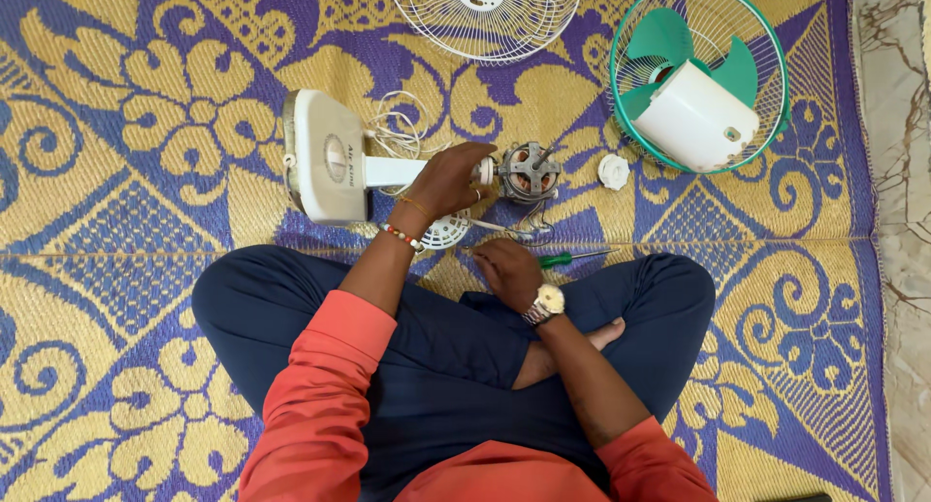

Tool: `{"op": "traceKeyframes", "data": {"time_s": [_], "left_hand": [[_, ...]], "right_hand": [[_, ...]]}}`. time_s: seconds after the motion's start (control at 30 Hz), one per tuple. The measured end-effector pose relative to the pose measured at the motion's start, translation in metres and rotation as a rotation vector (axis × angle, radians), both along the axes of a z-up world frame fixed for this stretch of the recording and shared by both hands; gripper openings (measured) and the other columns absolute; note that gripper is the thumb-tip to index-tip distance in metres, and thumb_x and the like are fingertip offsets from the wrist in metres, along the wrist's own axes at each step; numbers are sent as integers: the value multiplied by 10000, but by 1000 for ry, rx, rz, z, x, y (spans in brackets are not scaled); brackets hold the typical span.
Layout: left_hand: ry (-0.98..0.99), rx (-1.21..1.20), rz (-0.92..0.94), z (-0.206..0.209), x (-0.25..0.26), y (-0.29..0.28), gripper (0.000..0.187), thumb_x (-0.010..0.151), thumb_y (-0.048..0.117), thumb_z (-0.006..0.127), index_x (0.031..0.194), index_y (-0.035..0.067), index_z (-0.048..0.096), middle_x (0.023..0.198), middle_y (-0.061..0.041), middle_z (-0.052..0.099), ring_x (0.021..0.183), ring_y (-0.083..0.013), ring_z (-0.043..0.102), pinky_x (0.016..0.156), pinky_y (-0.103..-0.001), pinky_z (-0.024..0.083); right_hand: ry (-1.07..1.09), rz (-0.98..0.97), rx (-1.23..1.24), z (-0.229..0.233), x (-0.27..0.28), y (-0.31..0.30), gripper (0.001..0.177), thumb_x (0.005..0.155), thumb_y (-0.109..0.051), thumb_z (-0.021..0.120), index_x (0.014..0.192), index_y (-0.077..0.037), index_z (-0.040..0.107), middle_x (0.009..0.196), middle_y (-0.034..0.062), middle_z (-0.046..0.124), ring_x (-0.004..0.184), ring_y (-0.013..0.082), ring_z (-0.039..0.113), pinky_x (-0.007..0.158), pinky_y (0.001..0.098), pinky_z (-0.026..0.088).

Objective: The person disassembles an electric fan by removing the front grille, fan blades, and rear cover, then detaching the motor housing from the stand. They use a screwdriver to loosen screws and separate components, placing parts on the mat.

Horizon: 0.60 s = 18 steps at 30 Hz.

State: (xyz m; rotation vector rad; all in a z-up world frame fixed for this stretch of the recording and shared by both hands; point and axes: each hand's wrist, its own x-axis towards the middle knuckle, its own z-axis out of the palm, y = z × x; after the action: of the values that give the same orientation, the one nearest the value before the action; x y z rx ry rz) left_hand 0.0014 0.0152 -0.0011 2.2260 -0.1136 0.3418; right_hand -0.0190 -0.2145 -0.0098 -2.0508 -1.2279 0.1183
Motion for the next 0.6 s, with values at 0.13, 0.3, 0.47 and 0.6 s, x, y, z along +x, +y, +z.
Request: {"op": "traceKeyframes", "data": {"time_s": [0.13,0.3,0.47,0.6], "left_hand": [[21,38,9,-5,2,3,628,727,154,882,1288,11,639,1310,-196,666,1190,-383,638,1018,-425,516],[23,36,12,-4,4,5,627,728,176,890,1280,6,647,1314,-200,664,1193,-375,639,1015,-422,514],[78,-7,35,-3,3,5,539,743,193,888,1217,25,692,1238,-195,701,1128,-378,670,972,-421,543],[72,-3,33,-3,4,4,508,744,186,888,1189,21,706,1183,-200,716,1085,-390,677,933,-436,548]], "right_hand": [[-66,10,-43,-10,-5,18,182,876,-93,755,1050,-44,730,1034,122,720,962,315,684,826,412,566],[-132,-69,22,-20,-13,40,332,871,-153,765,1158,-8,685,1130,167,679,1042,339,659,877,430,558],[-241,-178,-10,-36,-19,65,370,909,-168,741,1218,17,652,1167,207,659,1033,369,655,888,452,553],[-97,-157,-218,-50,-12,84,422,863,-176,740,1220,25,641,1156,253,632,900,410,642,762,517,535]]}}
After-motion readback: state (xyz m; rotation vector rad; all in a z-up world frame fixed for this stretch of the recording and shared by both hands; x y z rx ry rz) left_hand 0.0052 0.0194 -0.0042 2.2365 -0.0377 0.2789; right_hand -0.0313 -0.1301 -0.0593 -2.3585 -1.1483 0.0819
